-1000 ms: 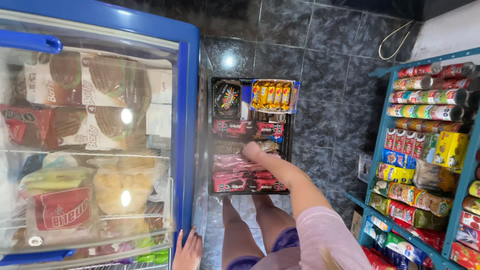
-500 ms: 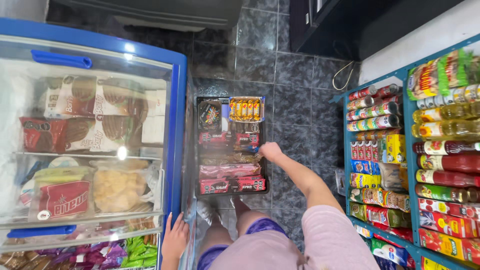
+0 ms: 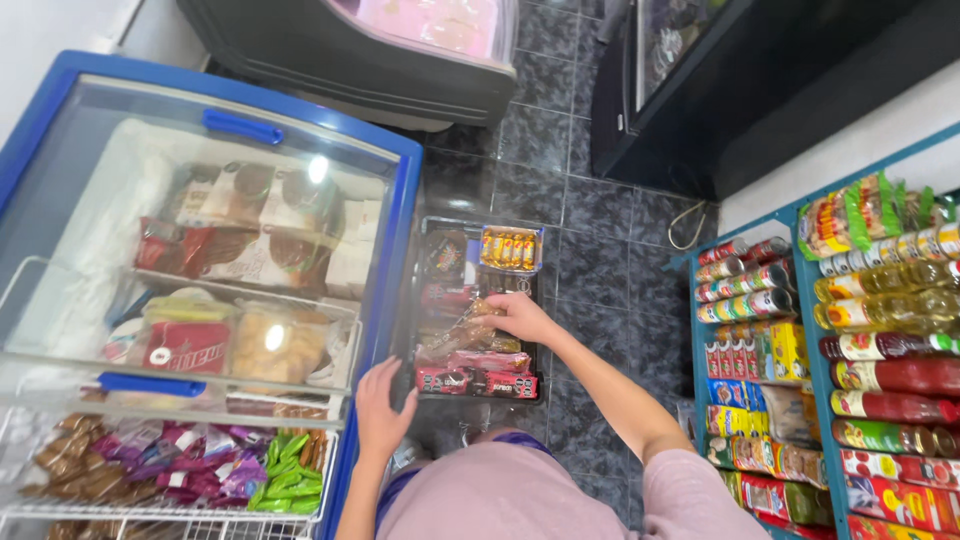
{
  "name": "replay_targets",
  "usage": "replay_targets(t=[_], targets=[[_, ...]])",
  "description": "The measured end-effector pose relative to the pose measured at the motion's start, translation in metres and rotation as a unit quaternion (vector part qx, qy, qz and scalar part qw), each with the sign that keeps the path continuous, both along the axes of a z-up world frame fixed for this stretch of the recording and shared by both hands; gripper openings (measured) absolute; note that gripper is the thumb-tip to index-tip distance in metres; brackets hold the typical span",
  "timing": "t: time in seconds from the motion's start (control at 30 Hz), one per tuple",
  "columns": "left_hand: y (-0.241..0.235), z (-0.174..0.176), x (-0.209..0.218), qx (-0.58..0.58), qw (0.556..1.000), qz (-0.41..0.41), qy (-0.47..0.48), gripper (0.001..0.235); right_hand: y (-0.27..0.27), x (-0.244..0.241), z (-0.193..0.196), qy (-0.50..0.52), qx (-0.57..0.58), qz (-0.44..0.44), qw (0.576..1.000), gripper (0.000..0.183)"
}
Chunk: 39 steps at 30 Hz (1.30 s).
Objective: The person repeatedly opens a chest freezer and a vertical freezer, picks up various frozen snack packages, and places them into the chest freezer. The person handles items one at a time, moving them between the two freezers.
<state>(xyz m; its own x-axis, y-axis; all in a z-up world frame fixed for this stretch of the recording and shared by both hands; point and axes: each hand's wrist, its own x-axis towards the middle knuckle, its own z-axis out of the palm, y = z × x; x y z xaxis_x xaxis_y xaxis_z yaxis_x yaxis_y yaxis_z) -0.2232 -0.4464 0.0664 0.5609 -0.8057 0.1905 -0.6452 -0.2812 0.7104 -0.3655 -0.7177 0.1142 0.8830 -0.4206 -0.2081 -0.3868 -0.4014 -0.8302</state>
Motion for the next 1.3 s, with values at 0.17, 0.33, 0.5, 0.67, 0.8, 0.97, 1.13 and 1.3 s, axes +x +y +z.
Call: replay_targets(t=[0.17,0.33,0.5,0.67,0.8,0.97,1.13,1.3], targets=[[-0.011,0.049,0.003,0.029,0.988,-0.034,0.149,0.055,0.032,0.039,0.017,-0.121,0.119,-0.018,0.985,0.013],[0.011,0.042,0.000,0.066,0.963,-0.011,0.261,0.050,0.049,0.070,0.012,-0.123,0.192,-0.074,0.971,0.026],[0.053,0.041,-0.008,-0.031,0.897,0.094,0.431,0.057,0.072,0.085,0.023,-0.189,0.137,-0.005,0.972,0.026],[0.094,-0.009,0.003,-0.136,0.868,0.210,0.429,0.063,0.073,0.075,-0.003,-0.120,0.119,0.025,0.985,0.020],[0.154,-0.025,0.032,-0.129,0.845,0.347,0.387,0.046,0.077,0.063,-0.028,-0.092,0.119,-0.003,0.989,0.017],[0.243,0.017,0.079,-0.146,0.800,0.493,0.308,0.049,0.105,0.062,-0.033,-0.085,0.112,0.004,0.990,0.016],[0.329,-0.016,0.150,-0.212,0.771,0.572,0.183,0.046,0.129,0.067,-0.012,-0.052,0.072,0.020,0.996,0.016],[0.408,-0.098,0.223,-0.173,0.706,0.680,0.095,0.037,0.147,0.068,0.001,-0.029,0.053,0.016,0.998,0.017]])
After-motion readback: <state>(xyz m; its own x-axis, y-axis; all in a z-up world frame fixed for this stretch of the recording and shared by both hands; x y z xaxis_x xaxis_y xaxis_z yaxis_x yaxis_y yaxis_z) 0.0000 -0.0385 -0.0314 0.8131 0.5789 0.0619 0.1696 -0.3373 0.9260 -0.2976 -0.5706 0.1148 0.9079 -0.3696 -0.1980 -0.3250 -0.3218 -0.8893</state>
